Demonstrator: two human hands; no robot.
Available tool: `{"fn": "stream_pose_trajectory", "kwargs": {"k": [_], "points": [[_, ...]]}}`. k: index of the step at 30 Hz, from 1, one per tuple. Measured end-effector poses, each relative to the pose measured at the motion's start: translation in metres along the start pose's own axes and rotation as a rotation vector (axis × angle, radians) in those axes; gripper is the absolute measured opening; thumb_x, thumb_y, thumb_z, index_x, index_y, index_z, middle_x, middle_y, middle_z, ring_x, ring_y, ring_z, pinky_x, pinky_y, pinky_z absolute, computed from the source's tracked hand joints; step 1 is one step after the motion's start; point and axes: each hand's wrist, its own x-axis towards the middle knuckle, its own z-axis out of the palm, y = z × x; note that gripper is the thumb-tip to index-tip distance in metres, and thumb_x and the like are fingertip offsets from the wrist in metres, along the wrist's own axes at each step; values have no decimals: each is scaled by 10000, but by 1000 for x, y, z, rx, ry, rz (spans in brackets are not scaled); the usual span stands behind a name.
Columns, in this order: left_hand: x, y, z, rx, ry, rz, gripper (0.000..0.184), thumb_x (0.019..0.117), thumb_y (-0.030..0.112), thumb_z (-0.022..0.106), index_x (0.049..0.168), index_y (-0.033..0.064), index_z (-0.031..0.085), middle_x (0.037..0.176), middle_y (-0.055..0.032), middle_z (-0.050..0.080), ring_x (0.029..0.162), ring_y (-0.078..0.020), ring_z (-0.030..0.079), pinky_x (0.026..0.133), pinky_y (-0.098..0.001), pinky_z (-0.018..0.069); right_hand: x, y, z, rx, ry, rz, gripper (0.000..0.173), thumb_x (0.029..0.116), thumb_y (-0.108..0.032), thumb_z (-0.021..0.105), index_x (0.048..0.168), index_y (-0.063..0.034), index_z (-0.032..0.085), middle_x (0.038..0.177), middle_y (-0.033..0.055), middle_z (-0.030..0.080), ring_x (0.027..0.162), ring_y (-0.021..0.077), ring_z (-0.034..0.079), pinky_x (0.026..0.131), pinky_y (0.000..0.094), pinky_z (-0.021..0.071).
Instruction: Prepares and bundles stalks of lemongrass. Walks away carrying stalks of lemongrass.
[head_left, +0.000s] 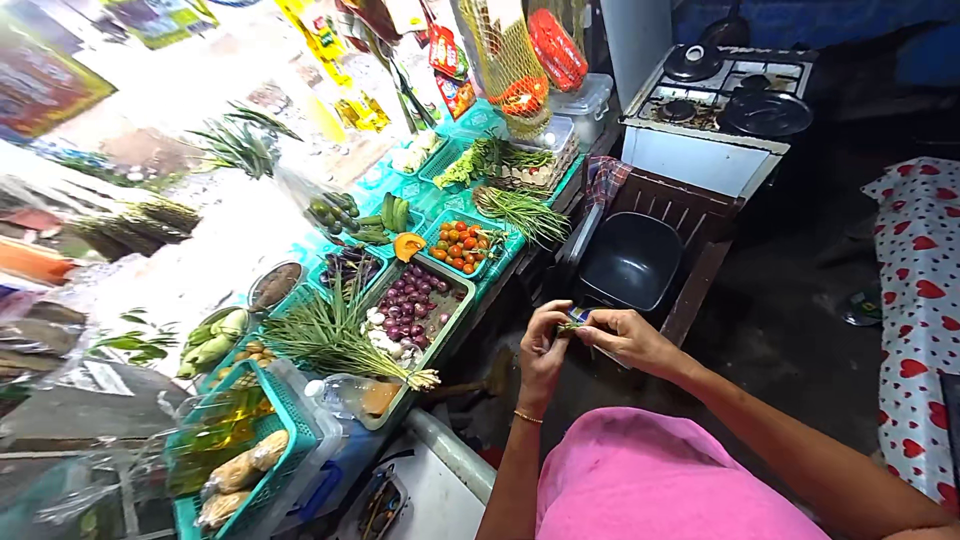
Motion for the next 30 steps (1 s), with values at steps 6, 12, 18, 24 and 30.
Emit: {"fn": "stream_pose_trajectory", "kwargs": {"k": [6,12,18,24,30], "points": [[-1,2,13,-201,134,-127,180,1005,-27,484,1142,-36,600,991,-75,692,931,-126,673,874,-305,573,7,-13,9,353,-40,122,219,1053,-240,577,961,-70,680,739,-52,631,548,7,512,510,179,430],[0,10,-16,-279,-249,-285,166,1015,77,550,1123,-17,635,996,-34,695,864,-86,669,784,-280,581,9,-15,-23,394,-541,242,227,1067,-238,524,933,-133,674,689,-105,560,523,-38,430,476,134,333],[4,28,-29,-274,-528,-415,141,955,33,646,1089,-12,641,939,-33,726,782,-74,677,689,-242,563,7,-16,-39,318,-715,299,233,1072,-238,508,937,-137,668,750,-93,620,554,-40,469,503,133,361],[3,39,-12,258,-487,-257,195,930,90,717,1070,-43,687,989,-104,734,925,-125,707,871,-297,586,1,-1,-33,344,-548,388,220,1055,-245,528,876,-150,615,674,-70,534,519,-3,437,480,159,337],[-8,29,2,523,-283,-187,182,917,170,724,1053,54,759,977,-60,735,946,-147,671,887,-319,543,-6,6,-23,93,-211,272,229,1041,-262,566,877,-121,639,643,-60,520,532,26,453,513,209,363]]}}
